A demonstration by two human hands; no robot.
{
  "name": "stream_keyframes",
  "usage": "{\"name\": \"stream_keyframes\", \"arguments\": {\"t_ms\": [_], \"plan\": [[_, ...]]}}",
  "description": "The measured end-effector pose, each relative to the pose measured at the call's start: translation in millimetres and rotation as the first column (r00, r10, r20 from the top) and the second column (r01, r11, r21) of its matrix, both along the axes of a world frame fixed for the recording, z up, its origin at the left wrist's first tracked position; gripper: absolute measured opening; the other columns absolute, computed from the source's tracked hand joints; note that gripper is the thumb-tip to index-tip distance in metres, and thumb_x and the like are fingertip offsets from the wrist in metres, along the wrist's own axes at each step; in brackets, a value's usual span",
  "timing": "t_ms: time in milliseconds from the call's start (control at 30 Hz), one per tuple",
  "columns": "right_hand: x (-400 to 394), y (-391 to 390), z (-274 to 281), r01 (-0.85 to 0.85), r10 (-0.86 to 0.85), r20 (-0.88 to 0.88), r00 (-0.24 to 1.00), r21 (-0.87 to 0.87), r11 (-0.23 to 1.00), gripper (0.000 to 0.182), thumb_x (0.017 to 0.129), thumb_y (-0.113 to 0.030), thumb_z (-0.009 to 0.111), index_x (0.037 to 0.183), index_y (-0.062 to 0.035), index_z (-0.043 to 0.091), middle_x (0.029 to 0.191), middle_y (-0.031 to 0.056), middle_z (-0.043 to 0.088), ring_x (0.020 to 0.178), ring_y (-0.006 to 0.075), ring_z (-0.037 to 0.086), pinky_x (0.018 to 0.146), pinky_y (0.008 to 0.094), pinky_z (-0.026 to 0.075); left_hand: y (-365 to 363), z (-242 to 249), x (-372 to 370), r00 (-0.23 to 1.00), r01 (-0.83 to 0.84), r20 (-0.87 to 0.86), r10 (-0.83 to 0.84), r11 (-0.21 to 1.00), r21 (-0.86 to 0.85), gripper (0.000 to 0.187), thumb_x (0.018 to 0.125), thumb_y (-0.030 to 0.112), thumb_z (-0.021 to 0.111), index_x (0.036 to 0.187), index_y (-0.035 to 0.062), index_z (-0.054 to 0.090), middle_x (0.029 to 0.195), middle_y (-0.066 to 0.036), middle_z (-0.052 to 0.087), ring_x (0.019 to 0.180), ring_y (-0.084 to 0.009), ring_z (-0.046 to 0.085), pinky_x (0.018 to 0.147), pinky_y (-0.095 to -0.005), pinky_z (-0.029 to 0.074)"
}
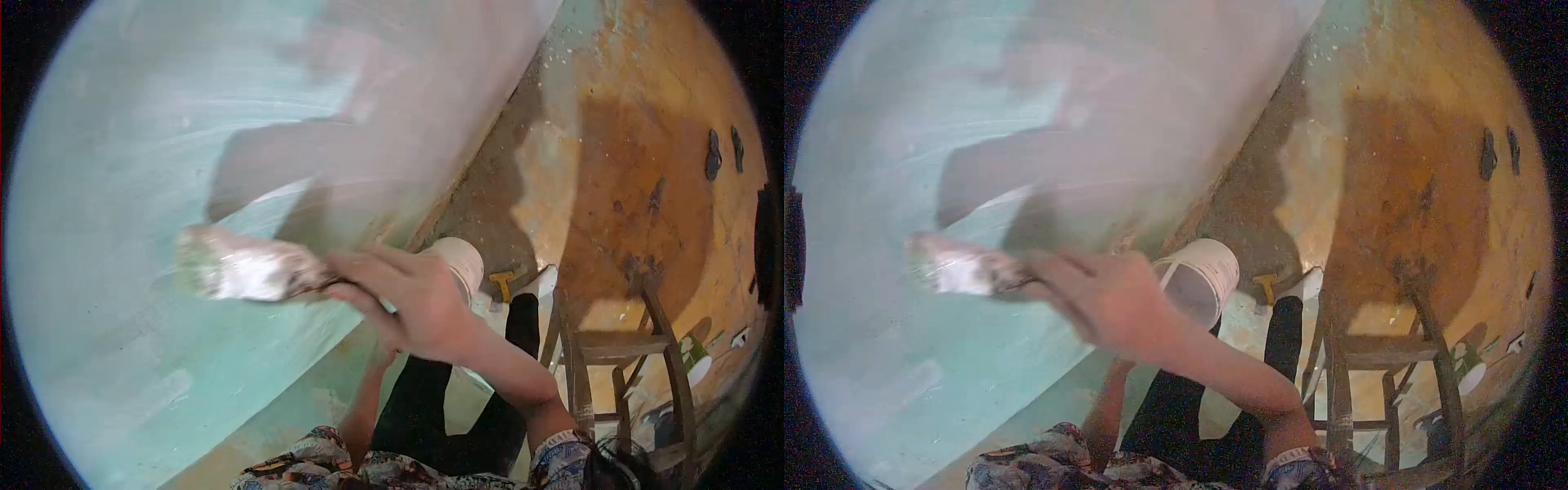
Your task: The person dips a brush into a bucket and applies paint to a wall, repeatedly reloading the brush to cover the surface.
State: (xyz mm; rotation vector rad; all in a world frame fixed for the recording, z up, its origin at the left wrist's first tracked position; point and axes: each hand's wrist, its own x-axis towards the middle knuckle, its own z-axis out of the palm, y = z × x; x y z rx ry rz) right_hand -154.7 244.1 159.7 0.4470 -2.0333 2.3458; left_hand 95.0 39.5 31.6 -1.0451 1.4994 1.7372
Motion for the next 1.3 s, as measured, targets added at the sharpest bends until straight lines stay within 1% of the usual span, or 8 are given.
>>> {"name": "stream_keyframes", "arguments": {"t_ms": [100,333,533,633,767,1067,1167,1300], "plan": [[-16.2,-15.0,32.2,-0.006,0.003,-0.038,0.999,-0.072,0.997,0.025,0.080,-0.016,0.067,0.100,-0.0019,0.061,0.079,0.0108,0.061,0.058,0.0262,0.059,0.049,0.0330,0.045,-0.1,9.3,-7.2,1.000,-0.001,0.013,0.000,1.000,0.020,0.022,0.073,0.011,0.046,0.094,0.0078,0.040,0.064,0.001,0.037,0.047,-0.0050,0.028,0.039,-0.0193,0.024],[0.3,-27.4,-22.9,0.064,-0.072,0.046,0.996,0.141,0.988,0.020,0.080,-0.011,0.066,0.096,0.0006,0.064,0.075,0.0125,0.060,0.054,0.0252,0.057,0.047,0.0327,0.044,9.7,43.6,-65.5,0.986,0.165,0.007,-0.169,0.972,0.167,0.023,0.073,0.010,0.046,0.095,0.0079,0.041,0.066,0.001,0.038,0.047,-0.0048,0.028,0.040,-0.0189,0.024],[34.7,-7.7,-151.9,0.001,-0.164,0.332,0.929,0.439,0.899,0.020,0.078,-0.006,0.063,0.096,0.0039,0.064,0.076,0.0185,0.061,0.060,0.0274,0.059,0.054,0.0327,0.045,-2.5,25.0,-66.8,0.968,0.241,0.024,-0.251,0.950,0.199,0.026,0.071,0.007,0.045,0.097,0.0064,0.041,0.069,0.000,0.039,0.049,-0.0049,0.029,0.040,-0.0187,0.025],[57.8,-12.6,-255.6,0.066,-0.257,0.314,0.914,0.511,0.857,0.020,0.080,-0.010,0.062,0.096,0.0025,0.064,0.080,0.0201,0.062,0.067,0.0333,0.061,0.059,0.0366,0.046,-3.1,11.4,-63.9,0.972,0.217,0.045,-0.230,0.956,0.197,0.027,0.070,0.008,0.045,0.097,0.0058,0.041,0.068,0.000,0.038,0.048,-0.0047,0.029,0.040,-0.0186,0.024],[87.4,-17.4,-401.3,-0.134,-0.250,0.424,0.870,0.693,0.709,0.024,0.084,-0.025,0.058,0.097,-0.0064,0.066,0.085,0.0197,0.063,0.077,0.0388,0.060,0.068,0.0434,0.047,-10.7,-6.7,-60.4,0.954,0.258,0.121,-0.276,0.956,0.141,0.028,0.070,0.011,0.046,0.096,0.0052,0.041,0.066,0.001,0.036,0.047,-0.0044,0.028,0.039,-0.0181,0.023],[93.7,-35.6,-518.4,-0.309,-0.322,0.521,0.791,0.794,0.524,0.024,0.088,-0.029,0.054,0.095,-0.0099,0.067,0.085,0.0195,0.063,0.080,0.0375,0.061,0.069,0.0461,0.047,-30.3,-49.8,-38.0,0.962,0.232,0.109,-0.251,0.960,0.157,0.034,0.070,0.014,0.048,0.102,0.0028,0.042,0.066,0.002,0.034,0.047,-0.0045,0.028,0.040,-0.0189,0.024],[105.1,-36.8,-514.1,-0.263,-0.390,0.520,0.760,0.794,0.548,0.025,0.089,-0.030,0.052,0.097,-0.0099,0.066,0.087,0.0189,0.064,0.083,0.0363,0.061,0.071,0.0447,0.047,-26.8,-40.9,-49.0,0.963,0.201,0.146,-0.227,0.965,0.171,0.028,0.071,0.012,0.047,0.097,0.0049,0.041,0.066,0.001,0.035,0.048,-0.0044,0.028,0.040,-0.0189,0.024],[130.9,-19.7,-399.5,-0.025,-0.551,0.510,0.660,0.749,0.662,0.026,0.091,-0.027,0.050,0.102,-0.0085,0.064,0.090,0.0167,0.064,0.087,0.0337,0.061,0.073,0.0409,0.046,-32.2,-20.7,-45.5,0.964,0.224,0.099,-0.248,0.953,0.205,0.028,0.070,0.007,0.046,0.098,0.0052,0.041,0.066,0.000,0.037,0.048,-0.0047,0.029,0.040,-0.0187,0.024]]}}
